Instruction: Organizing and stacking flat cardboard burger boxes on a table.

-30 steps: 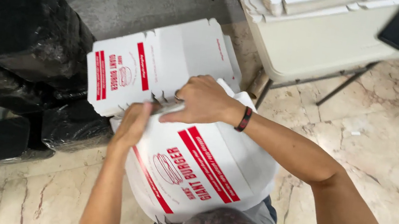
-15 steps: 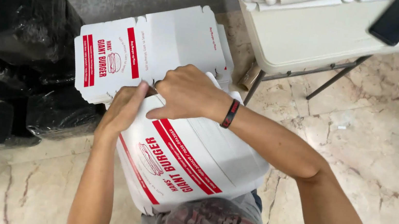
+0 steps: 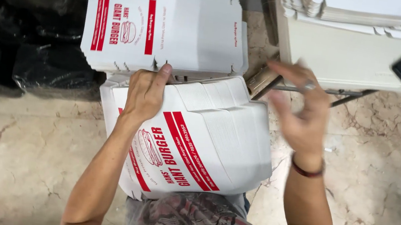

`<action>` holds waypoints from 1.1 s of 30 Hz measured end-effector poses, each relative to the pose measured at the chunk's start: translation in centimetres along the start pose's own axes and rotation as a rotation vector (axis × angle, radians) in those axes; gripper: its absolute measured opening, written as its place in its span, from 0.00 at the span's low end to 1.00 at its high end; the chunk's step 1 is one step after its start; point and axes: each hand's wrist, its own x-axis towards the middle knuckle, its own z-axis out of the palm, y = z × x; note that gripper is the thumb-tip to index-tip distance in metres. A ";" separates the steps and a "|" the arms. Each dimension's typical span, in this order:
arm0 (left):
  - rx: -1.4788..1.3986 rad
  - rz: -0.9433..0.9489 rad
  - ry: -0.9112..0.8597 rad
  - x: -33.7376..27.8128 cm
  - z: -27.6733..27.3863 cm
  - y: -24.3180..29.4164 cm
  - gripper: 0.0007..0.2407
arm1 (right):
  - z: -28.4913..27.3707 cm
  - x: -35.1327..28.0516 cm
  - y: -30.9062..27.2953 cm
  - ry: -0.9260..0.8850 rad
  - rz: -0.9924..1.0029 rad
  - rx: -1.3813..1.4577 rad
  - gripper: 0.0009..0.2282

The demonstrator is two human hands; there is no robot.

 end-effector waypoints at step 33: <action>-0.057 0.322 0.129 -4.5 -3.8 2.4 0.22 | 2.9 -11.8 9.1 -0.168 0.247 1.219 0.12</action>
